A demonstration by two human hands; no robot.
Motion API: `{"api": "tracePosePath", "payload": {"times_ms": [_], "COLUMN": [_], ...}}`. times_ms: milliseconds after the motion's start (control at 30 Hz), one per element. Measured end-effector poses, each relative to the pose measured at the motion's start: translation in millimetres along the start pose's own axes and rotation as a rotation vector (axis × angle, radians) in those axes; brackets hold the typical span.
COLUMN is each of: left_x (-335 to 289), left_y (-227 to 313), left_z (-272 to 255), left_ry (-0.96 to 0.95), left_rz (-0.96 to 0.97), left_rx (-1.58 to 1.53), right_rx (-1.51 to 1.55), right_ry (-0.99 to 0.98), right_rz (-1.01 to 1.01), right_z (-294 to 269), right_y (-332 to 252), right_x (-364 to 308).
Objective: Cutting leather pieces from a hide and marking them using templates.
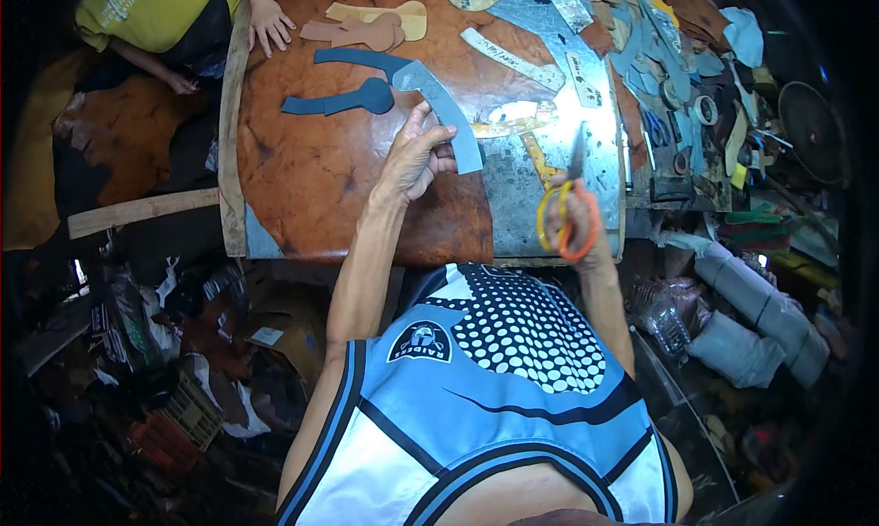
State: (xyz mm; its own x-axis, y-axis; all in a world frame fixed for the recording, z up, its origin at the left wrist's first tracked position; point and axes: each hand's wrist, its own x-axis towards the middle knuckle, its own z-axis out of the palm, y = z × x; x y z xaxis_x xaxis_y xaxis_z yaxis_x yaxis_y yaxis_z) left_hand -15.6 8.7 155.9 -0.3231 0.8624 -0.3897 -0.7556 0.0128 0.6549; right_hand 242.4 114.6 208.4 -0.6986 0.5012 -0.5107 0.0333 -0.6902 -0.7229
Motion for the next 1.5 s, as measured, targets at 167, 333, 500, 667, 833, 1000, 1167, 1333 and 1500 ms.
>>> {"api": "tracePosePath", "payload": {"times_ms": [167,333,500,667,833,1000,1167,1333,1500], "left_x": [-3,-28,-45,-53,-59,-61,-62,-61,-63], "left_y": [8,21,26,34,35,34,36,33,33], "left_z": [10,21,23,17,21,23,29,30,38], "left_ry": [-0.035,-0.076,-0.153,-0.180,-0.178,-0.154,-0.161,-0.156,-0.143], "left_rz": [0.043,0.074,0.068,0.032,0.046,0.055,0.031,0.011,0.018], "left_rx": [0.045,0.246,0.243,0.257,0.291,0.323,0.352,0.369,0.435], "right_rx": [-0.401,-0.628,-0.617,-0.580,-0.573,-0.562,-0.604,-0.690,-0.718], "right_ry": [0.017,-0.020,-0.101,-0.156,-0.127,-0.120,-0.103,-0.063,-0.029], "right_rz": [0.052,0.022,-0.061,-0.064,-0.070,-0.128,-0.176,-0.267,-0.356], "right_z": [35,62,84,86,84,86,74,72,71], "right_y": [27,23,16,18,32,37,46,48,50], "right_x": [1,10,6,3,7,13,19,15,13]}}
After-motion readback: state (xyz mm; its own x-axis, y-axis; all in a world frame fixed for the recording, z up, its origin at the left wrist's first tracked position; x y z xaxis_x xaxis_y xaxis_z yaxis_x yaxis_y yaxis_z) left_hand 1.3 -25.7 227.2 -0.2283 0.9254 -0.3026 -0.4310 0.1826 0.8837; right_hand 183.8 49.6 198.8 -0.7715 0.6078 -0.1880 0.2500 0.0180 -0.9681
